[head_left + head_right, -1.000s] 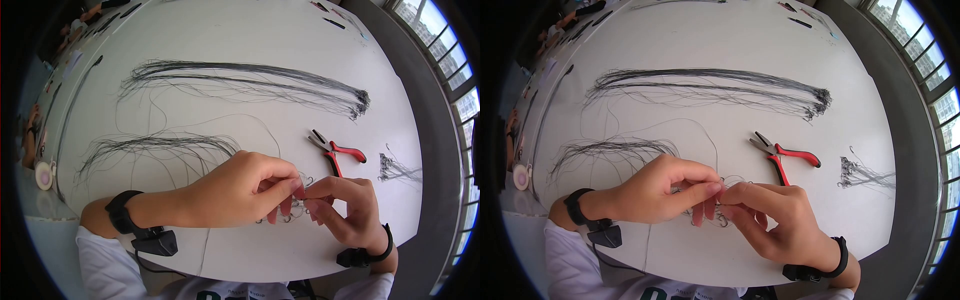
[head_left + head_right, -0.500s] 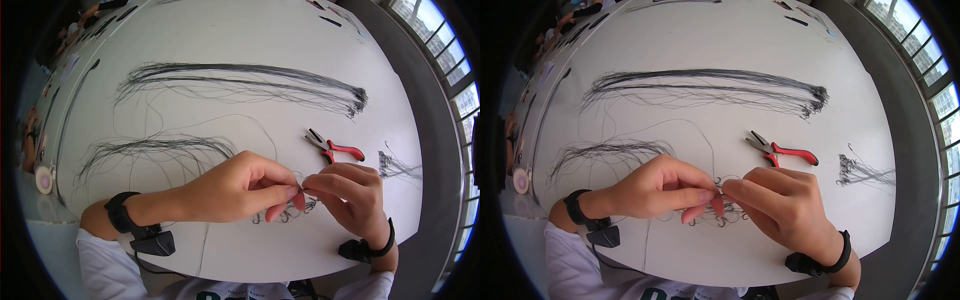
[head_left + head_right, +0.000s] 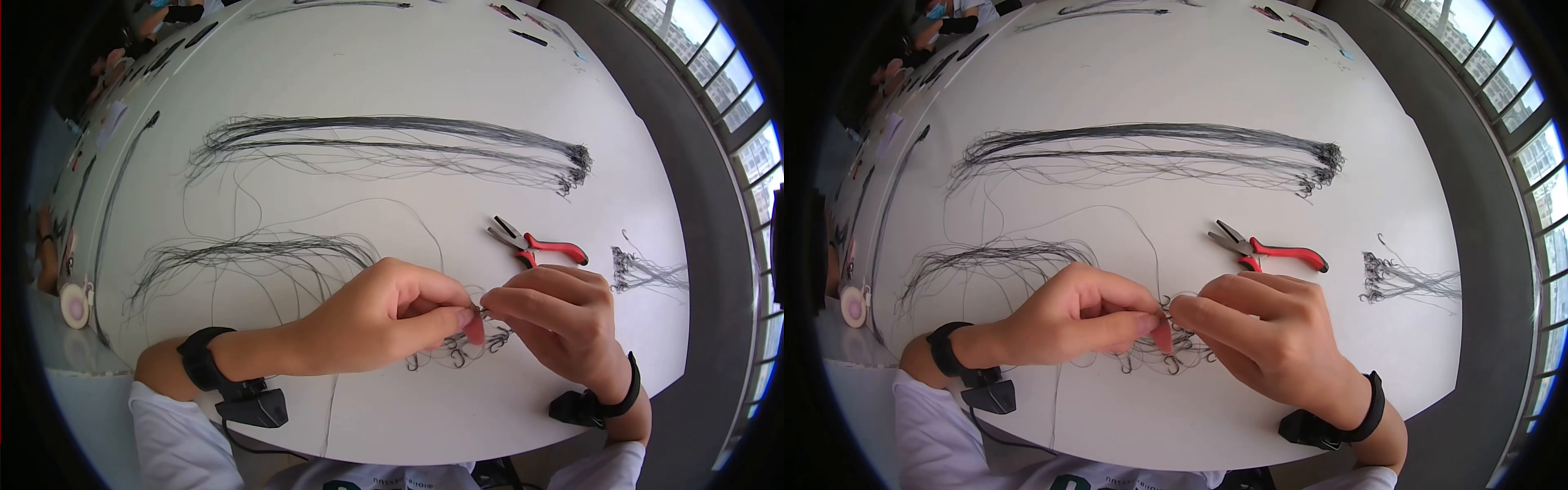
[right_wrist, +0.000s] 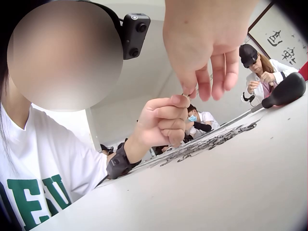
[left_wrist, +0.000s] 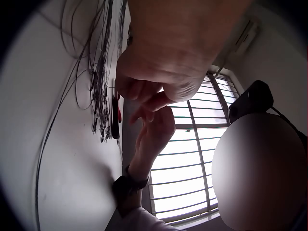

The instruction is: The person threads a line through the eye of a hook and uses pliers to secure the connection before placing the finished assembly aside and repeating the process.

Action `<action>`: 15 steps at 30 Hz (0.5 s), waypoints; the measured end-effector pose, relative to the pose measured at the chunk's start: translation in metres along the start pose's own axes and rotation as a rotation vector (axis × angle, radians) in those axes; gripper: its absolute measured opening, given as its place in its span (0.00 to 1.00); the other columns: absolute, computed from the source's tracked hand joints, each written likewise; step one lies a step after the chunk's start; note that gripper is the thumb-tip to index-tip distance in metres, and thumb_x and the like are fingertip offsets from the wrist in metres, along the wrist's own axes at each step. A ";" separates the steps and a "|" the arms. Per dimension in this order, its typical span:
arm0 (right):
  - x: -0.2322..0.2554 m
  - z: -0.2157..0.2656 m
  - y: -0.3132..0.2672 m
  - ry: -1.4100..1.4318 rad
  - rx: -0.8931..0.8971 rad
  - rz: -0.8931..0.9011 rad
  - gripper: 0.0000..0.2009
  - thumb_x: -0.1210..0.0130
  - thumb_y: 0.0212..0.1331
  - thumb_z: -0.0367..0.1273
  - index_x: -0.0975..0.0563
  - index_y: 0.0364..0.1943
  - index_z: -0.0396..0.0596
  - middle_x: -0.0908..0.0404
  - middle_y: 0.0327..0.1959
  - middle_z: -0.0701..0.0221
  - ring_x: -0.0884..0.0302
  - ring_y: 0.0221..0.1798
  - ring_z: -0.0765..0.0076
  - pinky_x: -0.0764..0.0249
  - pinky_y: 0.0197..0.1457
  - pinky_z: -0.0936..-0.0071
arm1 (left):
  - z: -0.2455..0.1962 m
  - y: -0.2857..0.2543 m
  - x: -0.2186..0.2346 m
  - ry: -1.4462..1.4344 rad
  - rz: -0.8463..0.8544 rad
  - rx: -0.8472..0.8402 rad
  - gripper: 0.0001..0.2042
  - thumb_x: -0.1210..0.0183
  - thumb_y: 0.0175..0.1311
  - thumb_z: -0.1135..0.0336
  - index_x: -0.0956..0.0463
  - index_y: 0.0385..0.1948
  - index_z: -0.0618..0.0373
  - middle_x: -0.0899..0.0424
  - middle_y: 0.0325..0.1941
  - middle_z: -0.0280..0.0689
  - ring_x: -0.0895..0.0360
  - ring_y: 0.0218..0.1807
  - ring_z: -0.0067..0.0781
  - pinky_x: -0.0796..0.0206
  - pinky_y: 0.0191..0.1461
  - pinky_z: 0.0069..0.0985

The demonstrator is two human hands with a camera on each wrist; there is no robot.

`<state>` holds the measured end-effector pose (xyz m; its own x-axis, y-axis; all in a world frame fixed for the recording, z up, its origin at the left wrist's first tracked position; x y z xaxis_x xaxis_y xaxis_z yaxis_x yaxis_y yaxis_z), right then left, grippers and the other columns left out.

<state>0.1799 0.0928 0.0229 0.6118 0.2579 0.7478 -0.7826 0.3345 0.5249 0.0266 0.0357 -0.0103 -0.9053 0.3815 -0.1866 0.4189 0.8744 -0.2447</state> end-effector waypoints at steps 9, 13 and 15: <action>0.006 -0.028 -0.020 -0.494 -0.478 0.163 0.14 0.38 0.46 0.28 0.31 0.34 0.40 0.32 0.40 0.60 0.34 0.46 0.54 0.36 0.49 0.63 | 0.002 0.000 0.021 0.082 -0.310 -0.167 0.11 0.53 0.64 0.70 0.23 0.33 0.69 0.40 0.14 0.21 0.49 0.19 0.10 0.55 0.22 0.14; 0.004 -0.035 -0.022 -0.396 -0.544 0.240 0.09 0.40 0.49 0.29 0.29 0.28 0.38 0.34 0.42 0.59 0.36 0.49 0.53 0.37 0.51 0.61 | 0.003 0.000 0.025 0.068 -0.397 -0.197 0.12 0.54 0.65 0.70 0.24 0.33 0.70 0.43 0.14 0.21 0.51 0.19 0.10 0.56 0.23 0.15; 0.002 -0.037 -0.023 -0.385 -0.512 0.237 0.09 0.42 0.51 0.28 0.29 0.27 0.38 0.33 0.42 0.59 0.35 0.48 0.53 0.37 0.50 0.62 | 0.004 0.000 0.025 0.064 -0.403 -0.195 0.12 0.54 0.65 0.70 0.23 0.33 0.70 0.44 0.14 0.21 0.51 0.19 0.10 0.56 0.23 0.14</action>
Point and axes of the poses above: each hand's wrist, its own y-axis towards the middle knuckle, its own x-axis out of the back of the hand, z = x × y, the point moved 4 cm from there along y, towards the middle knuckle
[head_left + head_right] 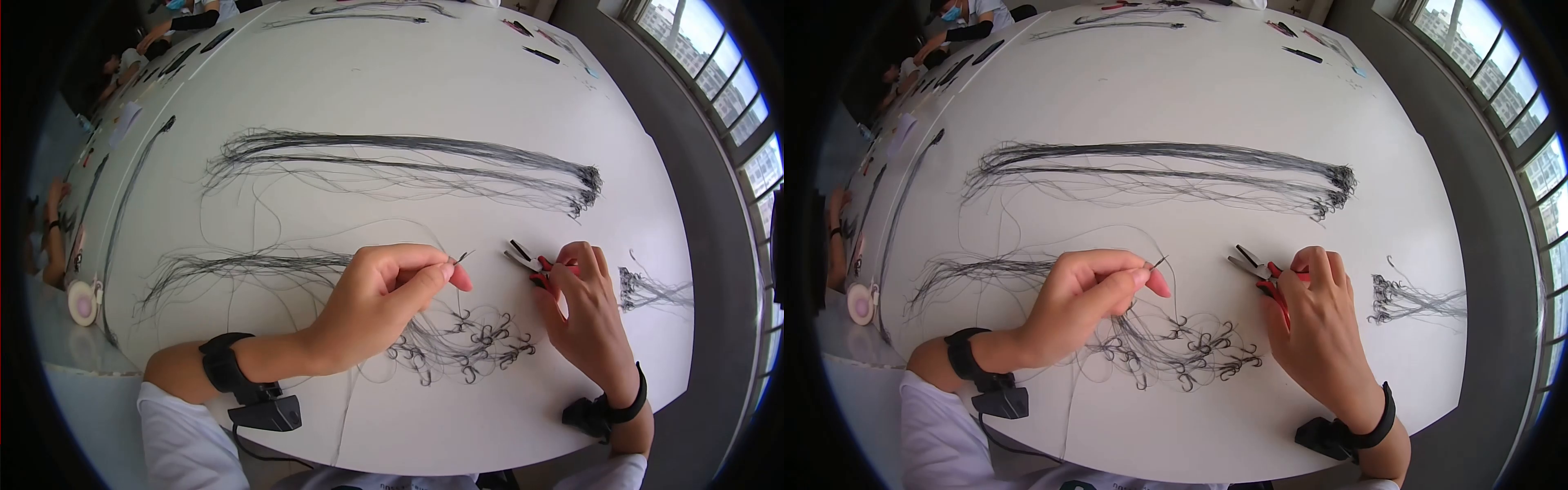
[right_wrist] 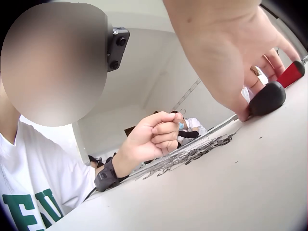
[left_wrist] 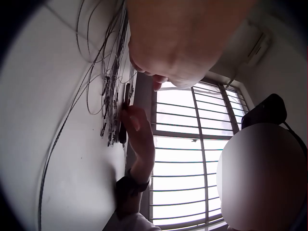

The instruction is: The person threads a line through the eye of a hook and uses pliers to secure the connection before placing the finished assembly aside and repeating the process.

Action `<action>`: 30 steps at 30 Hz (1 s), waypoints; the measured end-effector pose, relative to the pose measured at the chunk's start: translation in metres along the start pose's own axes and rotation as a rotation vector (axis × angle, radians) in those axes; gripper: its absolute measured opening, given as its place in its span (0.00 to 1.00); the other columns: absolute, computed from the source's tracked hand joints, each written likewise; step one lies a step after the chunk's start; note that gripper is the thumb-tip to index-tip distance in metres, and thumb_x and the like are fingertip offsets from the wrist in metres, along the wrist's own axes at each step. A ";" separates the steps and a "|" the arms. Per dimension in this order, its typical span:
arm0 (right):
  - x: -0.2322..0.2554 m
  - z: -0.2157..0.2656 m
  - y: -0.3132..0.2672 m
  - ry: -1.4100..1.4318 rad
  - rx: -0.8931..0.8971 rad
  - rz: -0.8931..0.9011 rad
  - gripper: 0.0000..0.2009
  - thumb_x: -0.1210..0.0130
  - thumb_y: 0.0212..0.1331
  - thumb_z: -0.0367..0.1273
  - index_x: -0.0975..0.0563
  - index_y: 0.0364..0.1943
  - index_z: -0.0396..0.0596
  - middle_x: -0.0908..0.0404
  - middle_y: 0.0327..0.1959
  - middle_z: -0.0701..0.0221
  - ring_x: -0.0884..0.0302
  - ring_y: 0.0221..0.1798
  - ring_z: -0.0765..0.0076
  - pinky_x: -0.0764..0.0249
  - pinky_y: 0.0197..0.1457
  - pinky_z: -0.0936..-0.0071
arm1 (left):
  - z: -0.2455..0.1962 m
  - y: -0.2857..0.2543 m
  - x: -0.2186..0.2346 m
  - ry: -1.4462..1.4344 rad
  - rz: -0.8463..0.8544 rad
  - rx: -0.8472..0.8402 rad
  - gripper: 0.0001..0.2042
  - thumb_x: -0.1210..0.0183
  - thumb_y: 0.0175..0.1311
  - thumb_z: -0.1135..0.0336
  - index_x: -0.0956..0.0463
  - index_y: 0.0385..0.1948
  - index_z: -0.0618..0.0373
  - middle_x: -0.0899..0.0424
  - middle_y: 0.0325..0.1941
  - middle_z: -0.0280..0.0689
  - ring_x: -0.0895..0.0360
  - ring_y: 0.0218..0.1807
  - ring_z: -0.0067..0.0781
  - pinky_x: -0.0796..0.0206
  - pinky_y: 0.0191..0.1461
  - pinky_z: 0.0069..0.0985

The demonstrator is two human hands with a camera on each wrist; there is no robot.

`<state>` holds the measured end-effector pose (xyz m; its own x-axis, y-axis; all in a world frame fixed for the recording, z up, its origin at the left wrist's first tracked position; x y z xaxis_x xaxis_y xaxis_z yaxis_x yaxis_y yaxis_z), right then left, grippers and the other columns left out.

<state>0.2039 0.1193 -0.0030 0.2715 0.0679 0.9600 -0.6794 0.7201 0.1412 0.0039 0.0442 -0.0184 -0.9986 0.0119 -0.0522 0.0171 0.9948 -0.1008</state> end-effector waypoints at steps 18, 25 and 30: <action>0.004 0.026 0.008 0.442 0.262 -0.087 0.10 0.39 0.45 0.27 0.30 0.23 0.38 0.27 0.32 0.59 0.31 0.30 0.57 0.33 0.33 0.67 | -0.001 -0.001 -0.007 -0.002 0.036 0.028 0.12 0.52 0.66 0.67 0.21 0.34 0.66 0.40 0.13 0.22 0.48 0.17 0.09 0.54 0.21 0.13; 0.000 0.028 0.005 0.506 0.217 -0.085 0.09 0.38 0.44 0.24 0.29 0.21 0.39 0.26 0.23 0.64 0.32 0.19 0.65 0.35 0.22 0.74 | 0.003 -0.002 -0.009 0.002 0.041 0.016 0.12 0.52 0.67 0.66 0.21 0.35 0.64 0.38 0.13 0.22 0.46 0.18 0.09 0.53 0.21 0.13; -0.001 0.026 0.004 0.538 0.172 -0.074 0.08 0.41 0.47 0.24 0.29 0.18 0.38 0.26 0.20 0.65 0.33 0.15 0.69 0.37 0.19 0.77 | 0.003 -0.002 -0.009 0.056 0.051 0.021 0.12 0.53 0.67 0.66 0.21 0.36 0.63 0.39 0.13 0.22 0.46 0.18 0.09 0.53 0.21 0.13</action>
Point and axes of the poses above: each hand's wrist, its own y-axis towards the middle knuckle, its own x-axis out of the back of the hand, z = x × y, the point moved 4 cm from there along y, towards the middle knuckle
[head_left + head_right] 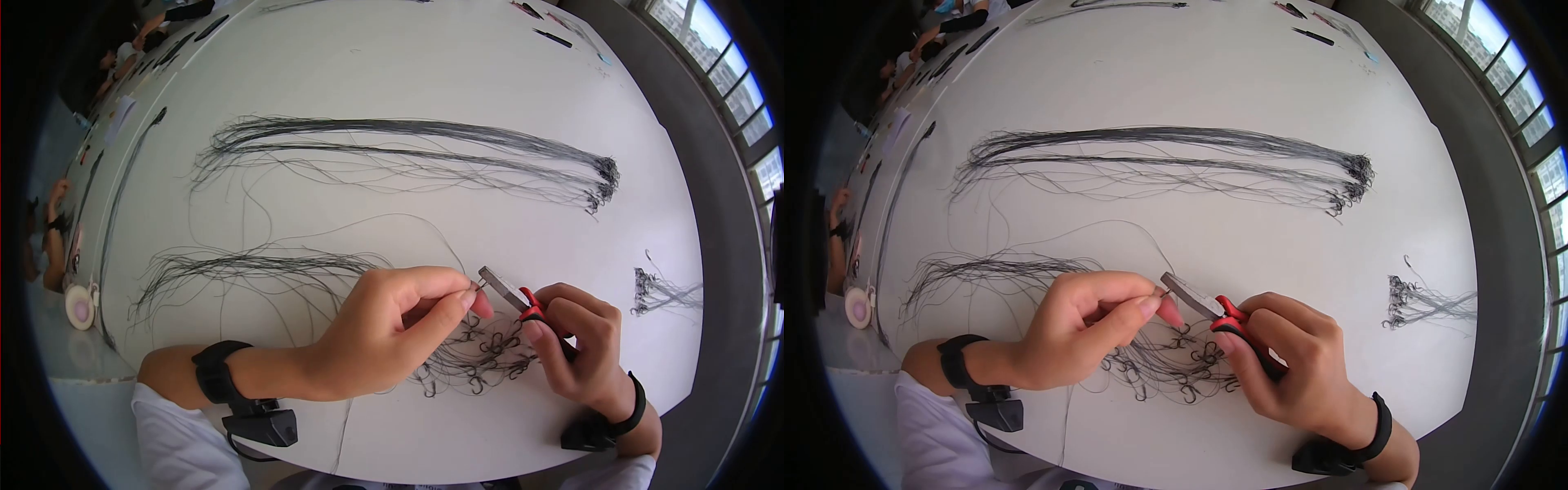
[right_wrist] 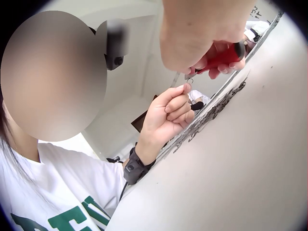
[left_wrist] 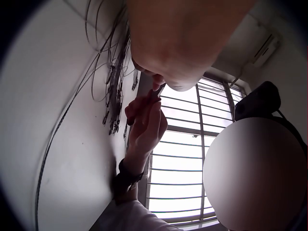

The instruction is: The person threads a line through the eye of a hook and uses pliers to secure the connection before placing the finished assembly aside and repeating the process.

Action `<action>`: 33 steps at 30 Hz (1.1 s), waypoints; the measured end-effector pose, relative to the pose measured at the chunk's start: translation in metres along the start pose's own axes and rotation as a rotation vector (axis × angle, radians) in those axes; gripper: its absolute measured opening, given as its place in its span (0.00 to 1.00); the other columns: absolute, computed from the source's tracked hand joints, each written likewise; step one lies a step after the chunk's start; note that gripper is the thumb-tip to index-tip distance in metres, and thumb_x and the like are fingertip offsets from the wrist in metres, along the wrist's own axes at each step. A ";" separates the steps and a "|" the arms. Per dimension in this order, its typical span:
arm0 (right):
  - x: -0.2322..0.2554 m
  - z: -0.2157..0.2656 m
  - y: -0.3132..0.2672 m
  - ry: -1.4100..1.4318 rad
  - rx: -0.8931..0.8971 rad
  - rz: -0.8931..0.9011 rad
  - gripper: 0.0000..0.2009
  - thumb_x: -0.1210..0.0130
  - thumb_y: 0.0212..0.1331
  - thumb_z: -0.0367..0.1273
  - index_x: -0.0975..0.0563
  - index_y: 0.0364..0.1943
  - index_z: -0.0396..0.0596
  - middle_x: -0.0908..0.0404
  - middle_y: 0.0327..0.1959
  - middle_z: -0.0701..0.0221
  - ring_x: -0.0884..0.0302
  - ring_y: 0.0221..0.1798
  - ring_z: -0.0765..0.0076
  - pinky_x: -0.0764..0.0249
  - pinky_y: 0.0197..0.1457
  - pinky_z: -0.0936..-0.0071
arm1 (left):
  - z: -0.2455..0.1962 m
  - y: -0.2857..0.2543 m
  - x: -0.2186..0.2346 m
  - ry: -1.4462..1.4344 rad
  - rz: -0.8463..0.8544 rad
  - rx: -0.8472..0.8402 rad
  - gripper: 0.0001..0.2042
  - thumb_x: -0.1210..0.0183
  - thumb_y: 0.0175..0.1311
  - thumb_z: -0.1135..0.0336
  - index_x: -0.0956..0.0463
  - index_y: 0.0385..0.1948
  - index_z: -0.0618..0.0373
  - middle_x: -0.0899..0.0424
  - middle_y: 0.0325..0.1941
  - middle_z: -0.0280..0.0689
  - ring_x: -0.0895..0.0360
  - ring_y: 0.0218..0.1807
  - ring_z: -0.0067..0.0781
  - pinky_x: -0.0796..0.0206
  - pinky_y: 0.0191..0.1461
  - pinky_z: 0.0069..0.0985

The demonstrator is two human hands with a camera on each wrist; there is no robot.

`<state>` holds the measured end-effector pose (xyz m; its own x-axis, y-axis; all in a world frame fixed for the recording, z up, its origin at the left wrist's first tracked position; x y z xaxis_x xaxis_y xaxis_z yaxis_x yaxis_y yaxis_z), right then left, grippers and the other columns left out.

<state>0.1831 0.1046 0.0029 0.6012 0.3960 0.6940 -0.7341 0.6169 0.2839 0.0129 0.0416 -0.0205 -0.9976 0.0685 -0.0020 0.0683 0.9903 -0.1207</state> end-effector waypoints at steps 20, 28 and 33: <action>0.003 -0.006 -0.001 0.137 -0.055 -0.018 0.10 0.43 0.51 0.24 0.29 0.17 0.37 0.26 0.19 0.64 0.35 0.14 0.71 0.40 0.18 0.77 | -0.005 -0.001 0.000 0.135 -0.060 -0.048 0.12 0.54 0.68 0.67 0.24 0.30 0.65 0.37 0.14 0.24 0.46 0.18 0.10 0.52 0.22 0.13; 0.003 -0.006 -0.001 0.135 -0.067 -0.029 0.10 0.43 0.51 0.24 0.29 0.16 0.37 0.27 0.19 0.64 0.36 0.13 0.71 0.41 0.17 0.77 | -0.005 -0.001 -0.001 0.124 -0.056 -0.023 0.13 0.54 0.68 0.67 0.25 0.30 0.65 0.36 0.15 0.24 0.45 0.18 0.10 0.52 0.23 0.13; 0.005 -0.005 0.002 0.128 -0.091 0.031 0.09 0.42 0.49 0.23 0.29 0.17 0.38 0.27 0.19 0.64 0.34 0.16 0.68 0.39 0.19 0.75 | -0.002 0.001 -0.002 0.073 -0.042 0.026 0.13 0.55 0.68 0.67 0.25 0.30 0.65 0.37 0.14 0.24 0.46 0.18 0.10 0.54 0.22 0.13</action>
Point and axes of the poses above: each hand's wrist, its own y-axis towards the middle knuckle, its own x-axis out of the back of the hand, z = x × y, the point moved 4 cm from there along y, towards the middle knuckle
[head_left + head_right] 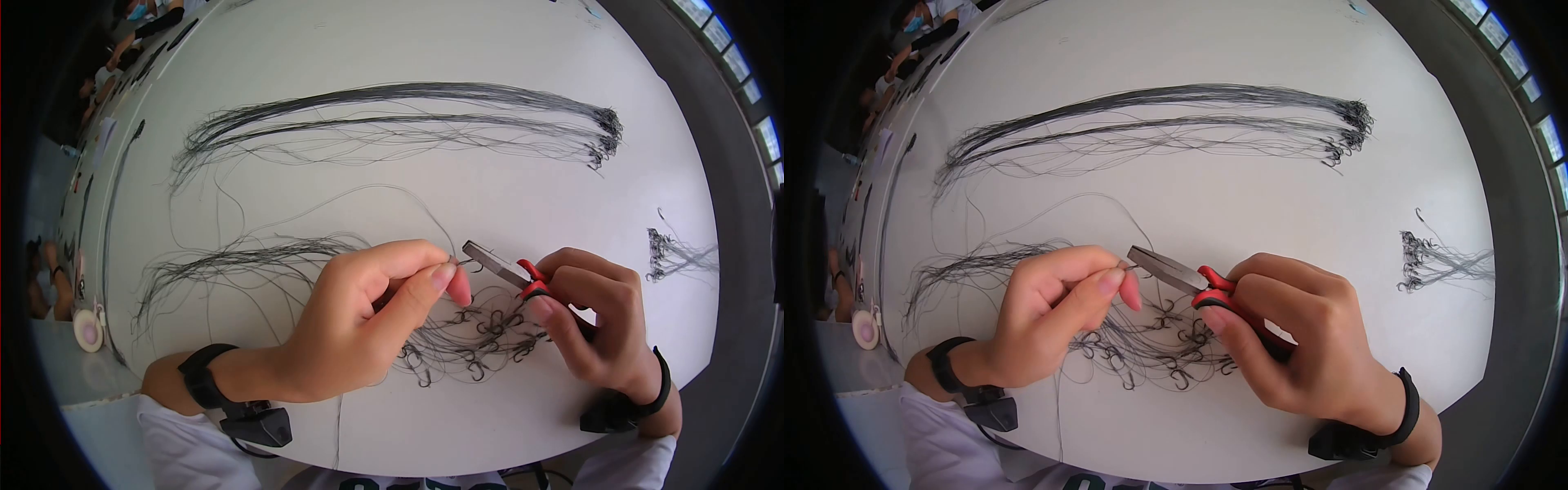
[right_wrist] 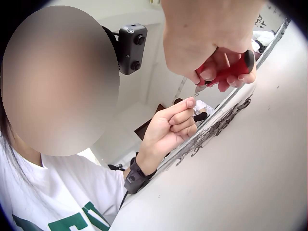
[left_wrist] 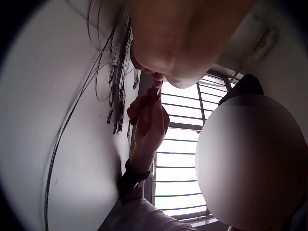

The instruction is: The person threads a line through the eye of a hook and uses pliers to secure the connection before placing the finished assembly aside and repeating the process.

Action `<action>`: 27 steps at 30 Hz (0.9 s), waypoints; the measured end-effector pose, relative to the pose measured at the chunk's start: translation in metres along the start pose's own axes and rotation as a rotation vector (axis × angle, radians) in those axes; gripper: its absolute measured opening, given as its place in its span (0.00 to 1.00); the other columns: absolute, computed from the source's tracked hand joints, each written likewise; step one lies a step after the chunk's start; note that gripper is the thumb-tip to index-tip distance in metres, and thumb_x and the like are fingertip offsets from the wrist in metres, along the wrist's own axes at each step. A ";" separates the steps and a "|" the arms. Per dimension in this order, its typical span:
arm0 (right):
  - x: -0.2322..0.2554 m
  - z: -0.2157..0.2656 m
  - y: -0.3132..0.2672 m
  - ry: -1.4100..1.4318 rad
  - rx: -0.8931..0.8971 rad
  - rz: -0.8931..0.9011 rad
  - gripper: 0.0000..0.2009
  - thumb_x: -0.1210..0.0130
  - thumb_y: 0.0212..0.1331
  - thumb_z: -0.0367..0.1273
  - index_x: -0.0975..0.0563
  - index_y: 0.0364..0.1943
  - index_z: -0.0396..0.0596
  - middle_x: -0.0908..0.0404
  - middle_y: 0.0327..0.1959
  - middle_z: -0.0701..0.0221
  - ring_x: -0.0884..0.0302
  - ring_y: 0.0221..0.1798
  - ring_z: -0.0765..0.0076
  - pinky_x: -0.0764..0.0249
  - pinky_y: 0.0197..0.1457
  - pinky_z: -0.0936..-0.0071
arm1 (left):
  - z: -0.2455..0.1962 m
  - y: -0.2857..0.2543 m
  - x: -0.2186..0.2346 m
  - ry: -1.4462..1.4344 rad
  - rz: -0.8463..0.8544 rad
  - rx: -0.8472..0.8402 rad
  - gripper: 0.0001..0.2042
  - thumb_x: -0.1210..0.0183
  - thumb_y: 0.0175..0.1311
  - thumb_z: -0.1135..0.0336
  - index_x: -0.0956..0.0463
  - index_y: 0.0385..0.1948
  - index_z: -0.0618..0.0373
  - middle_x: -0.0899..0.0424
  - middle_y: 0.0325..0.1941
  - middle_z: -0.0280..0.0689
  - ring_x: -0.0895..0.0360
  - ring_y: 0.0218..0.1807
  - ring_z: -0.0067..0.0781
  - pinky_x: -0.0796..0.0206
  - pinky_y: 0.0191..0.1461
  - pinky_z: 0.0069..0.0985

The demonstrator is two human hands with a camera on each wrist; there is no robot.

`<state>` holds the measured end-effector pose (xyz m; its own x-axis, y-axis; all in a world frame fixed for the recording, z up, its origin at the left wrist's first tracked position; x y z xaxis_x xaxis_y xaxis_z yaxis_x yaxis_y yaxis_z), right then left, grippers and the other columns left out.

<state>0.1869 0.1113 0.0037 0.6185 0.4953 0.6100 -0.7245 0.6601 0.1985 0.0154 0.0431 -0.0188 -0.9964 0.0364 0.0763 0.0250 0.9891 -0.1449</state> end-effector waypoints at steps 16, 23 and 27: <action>-0.004 -0.011 -0.009 -0.542 0.024 -0.104 0.08 0.40 0.45 0.27 0.28 0.25 0.40 0.31 0.38 0.62 0.34 0.41 0.57 0.35 0.46 0.63 | -0.003 -0.008 -0.006 -0.178 0.199 0.024 0.11 0.55 0.68 0.69 0.26 0.32 0.66 0.39 0.13 0.23 0.48 0.17 0.10 0.55 0.21 0.14; -0.005 0.018 -0.005 0.015 0.115 0.039 0.05 0.42 0.51 0.26 0.26 0.30 0.42 0.26 0.30 0.68 0.32 0.34 0.64 0.34 0.35 0.73 | -0.009 -0.013 -0.010 -0.110 0.231 -0.036 0.10 0.54 0.67 0.70 0.26 0.32 0.65 0.37 0.13 0.24 0.46 0.16 0.10 0.53 0.20 0.14; -0.020 0.011 -0.013 0.456 -0.122 0.140 0.03 0.45 0.56 0.26 0.24 0.31 0.40 0.25 0.25 0.70 0.32 0.28 0.73 0.35 0.33 0.78 | -0.012 -0.015 -0.012 0.009 0.278 -0.076 0.10 0.53 0.67 0.70 0.25 0.29 0.63 0.34 0.11 0.26 0.43 0.15 0.10 0.52 0.19 0.14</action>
<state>0.1804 0.0868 -0.0025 0.6079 0.7626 0.2210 -0.7860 0.6175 0.0310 0.0277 0.0299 -0.0060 -0.9497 0.3088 0.0525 0.3037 0.9488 -0.0871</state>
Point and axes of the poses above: each hand's wrist, its own y-axis towards the middle knuckle, its own x-axis out of the back of the hand, z = x × y, the point moved 4 cm from there along y, towards the middle knuckle
